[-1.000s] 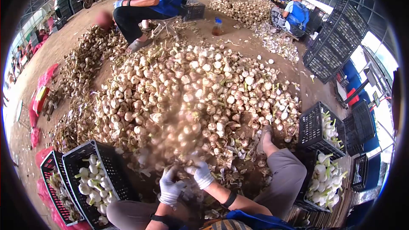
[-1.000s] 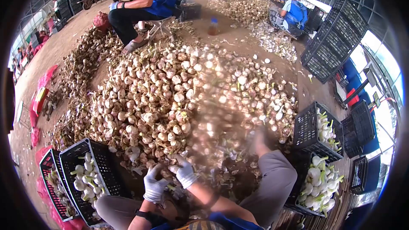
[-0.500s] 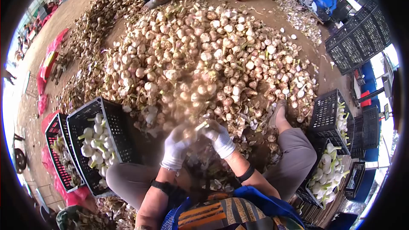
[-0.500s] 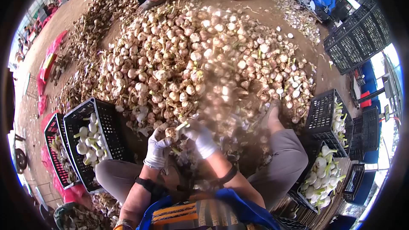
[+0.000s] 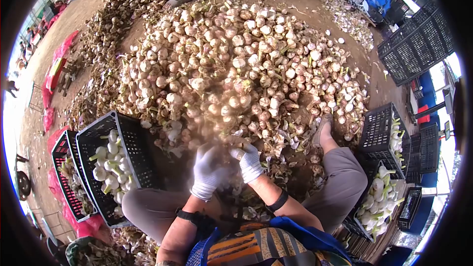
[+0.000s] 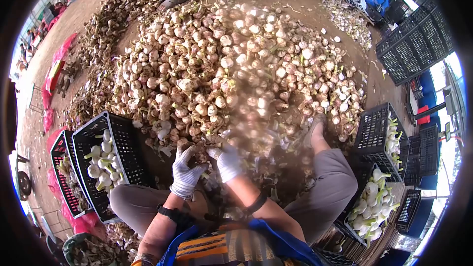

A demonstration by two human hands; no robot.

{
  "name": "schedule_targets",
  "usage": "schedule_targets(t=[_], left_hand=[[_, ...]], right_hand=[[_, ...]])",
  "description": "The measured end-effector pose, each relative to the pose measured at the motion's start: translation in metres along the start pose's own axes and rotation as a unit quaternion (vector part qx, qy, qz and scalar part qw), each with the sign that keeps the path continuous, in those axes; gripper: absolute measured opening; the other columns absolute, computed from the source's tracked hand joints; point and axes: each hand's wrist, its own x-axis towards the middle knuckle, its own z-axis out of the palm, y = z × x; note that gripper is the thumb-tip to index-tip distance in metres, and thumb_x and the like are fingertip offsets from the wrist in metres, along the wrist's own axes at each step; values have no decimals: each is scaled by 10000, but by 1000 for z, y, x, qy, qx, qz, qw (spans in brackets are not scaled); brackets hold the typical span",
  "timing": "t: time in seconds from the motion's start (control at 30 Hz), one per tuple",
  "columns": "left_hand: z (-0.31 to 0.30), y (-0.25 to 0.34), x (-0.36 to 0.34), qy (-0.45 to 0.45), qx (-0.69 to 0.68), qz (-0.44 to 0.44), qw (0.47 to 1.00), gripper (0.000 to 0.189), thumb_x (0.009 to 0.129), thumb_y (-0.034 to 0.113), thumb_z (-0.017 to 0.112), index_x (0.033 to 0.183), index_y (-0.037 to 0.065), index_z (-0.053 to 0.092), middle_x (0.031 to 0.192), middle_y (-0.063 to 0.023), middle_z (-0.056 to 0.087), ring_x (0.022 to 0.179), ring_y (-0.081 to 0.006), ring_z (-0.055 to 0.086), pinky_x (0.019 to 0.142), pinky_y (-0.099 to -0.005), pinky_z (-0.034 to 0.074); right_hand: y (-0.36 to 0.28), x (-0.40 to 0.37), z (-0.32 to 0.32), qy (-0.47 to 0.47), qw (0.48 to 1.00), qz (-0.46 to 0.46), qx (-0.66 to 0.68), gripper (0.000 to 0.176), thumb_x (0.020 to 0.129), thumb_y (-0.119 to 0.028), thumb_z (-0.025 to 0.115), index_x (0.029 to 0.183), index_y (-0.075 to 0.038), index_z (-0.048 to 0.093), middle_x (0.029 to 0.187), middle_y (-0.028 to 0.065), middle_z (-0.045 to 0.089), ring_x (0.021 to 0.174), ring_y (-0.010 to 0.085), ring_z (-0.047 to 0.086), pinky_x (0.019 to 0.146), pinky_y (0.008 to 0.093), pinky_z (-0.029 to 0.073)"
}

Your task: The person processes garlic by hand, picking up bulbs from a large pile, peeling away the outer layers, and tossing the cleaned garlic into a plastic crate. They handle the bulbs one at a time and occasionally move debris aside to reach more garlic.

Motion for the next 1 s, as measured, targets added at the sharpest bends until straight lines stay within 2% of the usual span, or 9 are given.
schedule_targets(t=[0.07, 0.1, 0.13, 0.27, 0.33, 0.67, 0.77, 0.93, 1.0], left_hand=[[-2, 1, 1, 6, 7, 18, 1000, 488, 613, -33, 712, 1079, -10, 573, 1066, -75, 546, 968, -199, 562, 827, -286, 473], [-3, 4, 2, 8, -155, -124, 980, 485, 633, -45, 702, 1096, -17, 561, 1027, -82, 566, 943, -206, 580, 810, -299, 490], [-5, 5, 2, 10, -309, -260, 915, 482, 653, -58, 691, 1113, -23, 549, 988, -89, 586, 917, -213, 599, 793, -311, 507], [-6, 1, 5, 24, -568, -301, 765, 372, 788, 147, 653, 1099, -15, 529, 926, -119, 625, 765, -238, 637, 622, -312, 550], [-3, -17, 0, 4, -543, -288, 789, 372, 824, 257, 620, 1079, 1, 528, 927, -127, 626, 699, -249, 633, 544, -300, 534], [-3, -2, -1, -25, -354, -227, 907, 487, 776, 134, 711, 1176, -45, 498, 922, -99, 623, 692, -177, 625, 565, -273, 524], [-4, -9, -3, -31, -397, -271, 876, 421, 788, 203, 702, 1090, -45, 547, 851, -106, 631, 613, -171, 609, 502, -262, 496], [-5, -34, -2, -63, -398, -318, 858, 456, 842, 391, 607, 975, -46, 597, 759, -127, 633, 539, -207, 594, 454, -299, 485], [-3, -46, -2, -68, -393, -343, 851, 499, 856, 437, 568, 979, -46, 598, 737, -132, 627, 529, -210, 592, 456, -303, 483]], right_hand=[[-3, 0, 0, -9, 1000, -1, 11, 449, 732, -40, 645, 1176, -55, 577, 1033, 81, 640, 923, 176, 575, 844, 275, 447], [-8, -2, 1, -8, 1000, 0, 2, 452, 728, -18, 637, 1174, -55, 572, 1037, 81, 640, 916, 178, 580, 841, 273, 453], [-13, -4, 3, -8, 1000, 0, -7, 457, 724, 4, 630, 1173, -56, 566, 1041, 81, 639, 909, 180, 585, 839, 272, 459], [-32, -12, 6, -81, 964, -151, -205, 476, 724, 39, 613, 1185, -54, 540, 1058, 82, 632, 888, 176, 592, 828, 279, 472], [-37, -11, 2, -105, 883, -270, -369, 481, 731, 54, 594, 1194, -54, 521, 1043, 79, 626, 859, 157, 589, 811, 283, 480], [-36, -15, -8, -118, 987, 17, -105, 321, 766, -24, 639, 1083, 16, 611, 1016, 123, 670, 910, 169, 633, 834, 274, 487], [-36, -6, -12, -151, 885, -205, -389, 354, 686, 4, 574, 1029, -55, 639, 974, 128, 656, 859, 244, 642, 796, 299, 506], [-17, 12, -15, -145, 887, -219, -381, 287, 620, 79, 525, 865, -42, 616, 899, 105, 653, 838, 243, 633, 777, 312, 504], [-8, 19, -19, -138, 798, -298, -505, 343, 704, -67, 595, 1046, -52, 615, 985, 185, 625, 892, 339, 615, 798, 367, 513]])
